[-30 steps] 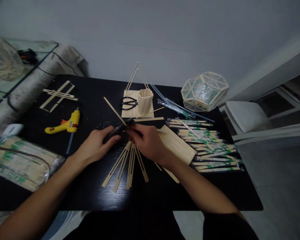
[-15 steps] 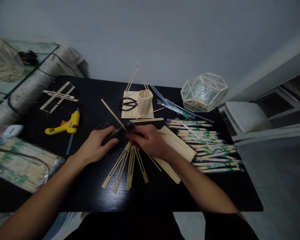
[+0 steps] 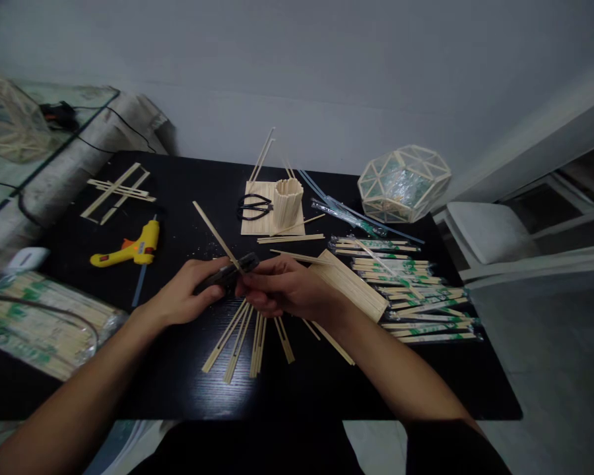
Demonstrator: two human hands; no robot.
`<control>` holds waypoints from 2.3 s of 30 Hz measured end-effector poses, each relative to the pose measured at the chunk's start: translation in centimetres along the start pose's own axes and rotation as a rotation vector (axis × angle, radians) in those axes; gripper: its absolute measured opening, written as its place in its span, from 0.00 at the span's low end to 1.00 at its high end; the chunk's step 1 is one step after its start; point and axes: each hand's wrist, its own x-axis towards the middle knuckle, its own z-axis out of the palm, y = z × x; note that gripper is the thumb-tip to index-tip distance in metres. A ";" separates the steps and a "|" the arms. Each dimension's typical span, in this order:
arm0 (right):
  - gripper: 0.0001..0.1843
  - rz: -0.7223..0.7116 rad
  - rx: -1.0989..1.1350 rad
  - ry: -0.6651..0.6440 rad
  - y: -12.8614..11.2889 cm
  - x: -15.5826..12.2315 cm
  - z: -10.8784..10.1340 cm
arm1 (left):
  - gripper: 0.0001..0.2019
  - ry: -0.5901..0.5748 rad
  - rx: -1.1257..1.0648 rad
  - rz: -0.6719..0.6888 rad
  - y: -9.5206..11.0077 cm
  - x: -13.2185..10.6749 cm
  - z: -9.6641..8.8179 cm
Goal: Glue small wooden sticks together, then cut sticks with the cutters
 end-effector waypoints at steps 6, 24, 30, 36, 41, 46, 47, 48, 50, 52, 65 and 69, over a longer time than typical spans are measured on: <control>0.15 -0.034 -0.027 0.029 0.0 0.2 0.1 | 0.21 -0.009 0.041 -0.075 0.0 -0.2 -0.1; 0.08 0.108 -0.406 0.428 -2.3 -0.7 -0.1 | 0.24 -0.192 0.421 -0.283 1.3 0.4 1.2; 0.08 0.118 -0.395 0.445 -2.4 -0.7 -0.2 | 0.26 -0.188 0.453 -0.279 1.3 0.4 1.4; 0.07 0.125 -0.418 0.464 -2.5 -0.6 -0.2 | 0.31 -0.174 0.504 -0.305 1.6 0.4 1.6; 0.06 0.089 -0.440 0.518 -2.9 -0.8 0.2 | 0.32 -0.171 0.540 -0.353 1.2 0.6 1.3; 0.06 -0.031 -0.445 0.572 -3.3 -1.0 0.4 | 0.31 -0.024 0.571 -0.456 -0.1 0.8 0.9; 0.07 -0.047 -0.434 0.572 -3.3 -1.0 0.4 | 0.29 0.037 0.542 -0.457 -0.2 0.9 0.8; 0.07 -0.057 -0.422 0.569 -3.2 -0.9 0.3 | 0.28 0.106 0.495 -0.445 -0.3 0.9 0.8; 0.08 -0.066 -0.400 0.550 -2.9 -0.7 0.2 | 0.24 0.248 0.350 -0.414 -0.3 0.9 0.8; 0.10 -0.048 -0.387 0.509 -2.5 -0.6 0.1 | 0.22 0.366 0.142 -0.428 -0.2 0.9 1.0; 0.22 0.087 -0.375 0.343 0.8 0.7 0.1 | 0.13 0.490 -0.722 -0.452 1.5 0.7 2.4; 0.21 0.108 -0.373 0.347 0.9 0.7 0.0 | 0.13 0.487 -0.797 -0.468 1.6 0.8 2.3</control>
